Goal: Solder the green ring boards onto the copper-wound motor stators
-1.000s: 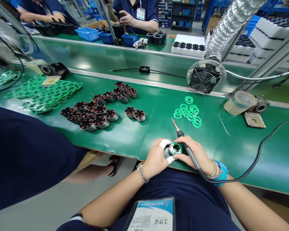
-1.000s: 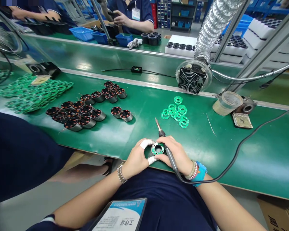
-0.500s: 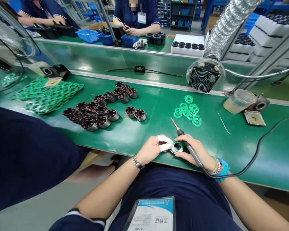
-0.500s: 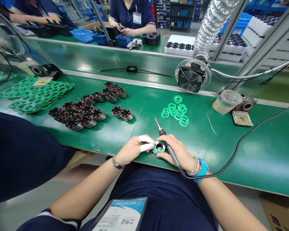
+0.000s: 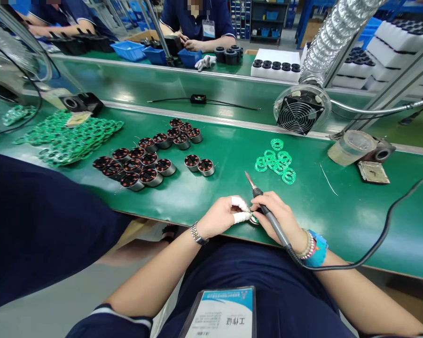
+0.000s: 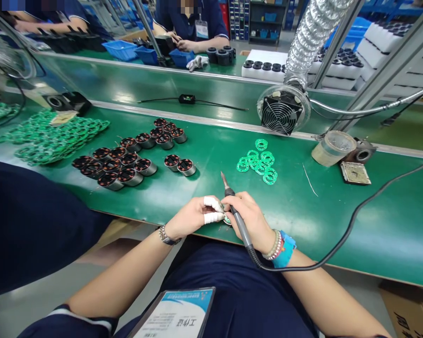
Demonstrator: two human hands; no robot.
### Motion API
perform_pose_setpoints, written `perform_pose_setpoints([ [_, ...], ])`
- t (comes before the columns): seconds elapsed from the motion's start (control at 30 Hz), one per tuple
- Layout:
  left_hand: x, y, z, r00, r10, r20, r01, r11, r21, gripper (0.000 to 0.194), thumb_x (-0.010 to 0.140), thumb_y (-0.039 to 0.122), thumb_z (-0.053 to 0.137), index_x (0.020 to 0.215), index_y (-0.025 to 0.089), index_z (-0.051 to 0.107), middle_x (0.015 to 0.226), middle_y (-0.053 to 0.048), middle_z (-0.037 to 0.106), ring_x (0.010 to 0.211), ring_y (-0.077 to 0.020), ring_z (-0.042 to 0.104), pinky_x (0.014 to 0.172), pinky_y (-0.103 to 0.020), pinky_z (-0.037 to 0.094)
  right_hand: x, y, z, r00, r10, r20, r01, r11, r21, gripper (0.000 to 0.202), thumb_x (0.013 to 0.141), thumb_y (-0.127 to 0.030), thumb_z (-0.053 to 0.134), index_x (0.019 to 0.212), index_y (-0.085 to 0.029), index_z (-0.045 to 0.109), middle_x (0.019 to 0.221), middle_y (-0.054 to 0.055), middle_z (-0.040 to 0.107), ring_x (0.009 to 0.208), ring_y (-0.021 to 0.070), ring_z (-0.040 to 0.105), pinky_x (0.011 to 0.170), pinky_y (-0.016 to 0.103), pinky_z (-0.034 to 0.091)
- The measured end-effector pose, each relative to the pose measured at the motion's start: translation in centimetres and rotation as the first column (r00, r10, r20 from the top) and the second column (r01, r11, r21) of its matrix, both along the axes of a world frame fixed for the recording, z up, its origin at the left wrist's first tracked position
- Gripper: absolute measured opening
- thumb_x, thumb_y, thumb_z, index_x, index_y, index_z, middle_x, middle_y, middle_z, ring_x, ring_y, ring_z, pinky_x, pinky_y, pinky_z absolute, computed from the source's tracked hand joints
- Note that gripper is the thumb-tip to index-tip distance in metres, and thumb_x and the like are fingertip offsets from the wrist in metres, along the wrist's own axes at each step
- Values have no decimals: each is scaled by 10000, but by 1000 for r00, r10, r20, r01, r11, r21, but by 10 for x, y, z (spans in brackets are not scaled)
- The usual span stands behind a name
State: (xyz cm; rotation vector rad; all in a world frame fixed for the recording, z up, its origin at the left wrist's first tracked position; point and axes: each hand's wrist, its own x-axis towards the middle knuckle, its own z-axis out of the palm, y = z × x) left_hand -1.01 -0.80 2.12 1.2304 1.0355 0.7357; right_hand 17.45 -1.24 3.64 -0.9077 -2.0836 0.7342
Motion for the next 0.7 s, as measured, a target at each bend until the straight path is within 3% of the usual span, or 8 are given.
perform_pose_setpoints([
  [0.13,0,-2,-1,1000,22,-6,-22,999,29,134,649,219,691,697,129,606,747,-14,591,701,-122,562,709,-264,452,-4,1,-3,1000,-25,-1,25,998,-53,242,816,-119,510,1033,-227,514,825,24,568,799,158,544,761,301,468],
  [0.33,1,-3,2,996,78,51,-74,995,-68,179,621,230,724,700,126,601,708,-11,617,669,-120,571,688,-261,458,-7,-2,-7,996,-78,-36,74,991,-115,283,794,-117,509,1052,-230,493,835,17,571,795,151,561,785,299,468],
  [0.47,2,-4,2,992,65,106,-50,990,-135,178,644,252,709,697,119,603,644,-5,617,623,-111,574,669,-255,465,-11,-5,-6,992,-127,-26,125,990,-61,289,798,-108,484,1063,-225,490,835,28,567,788,160,552,771,311,478],
  [0.7,4,-4,3,990,68,125,-45,982,-181,185,638,241,710,695,116,587,627,2,615,610,-108,598,645,-237,477,-2,-10,-5,997,-71,11,71,996,57,252,832,-120,501,1062,-223,514,900,56,597,871,189,548,780,341,483],
])
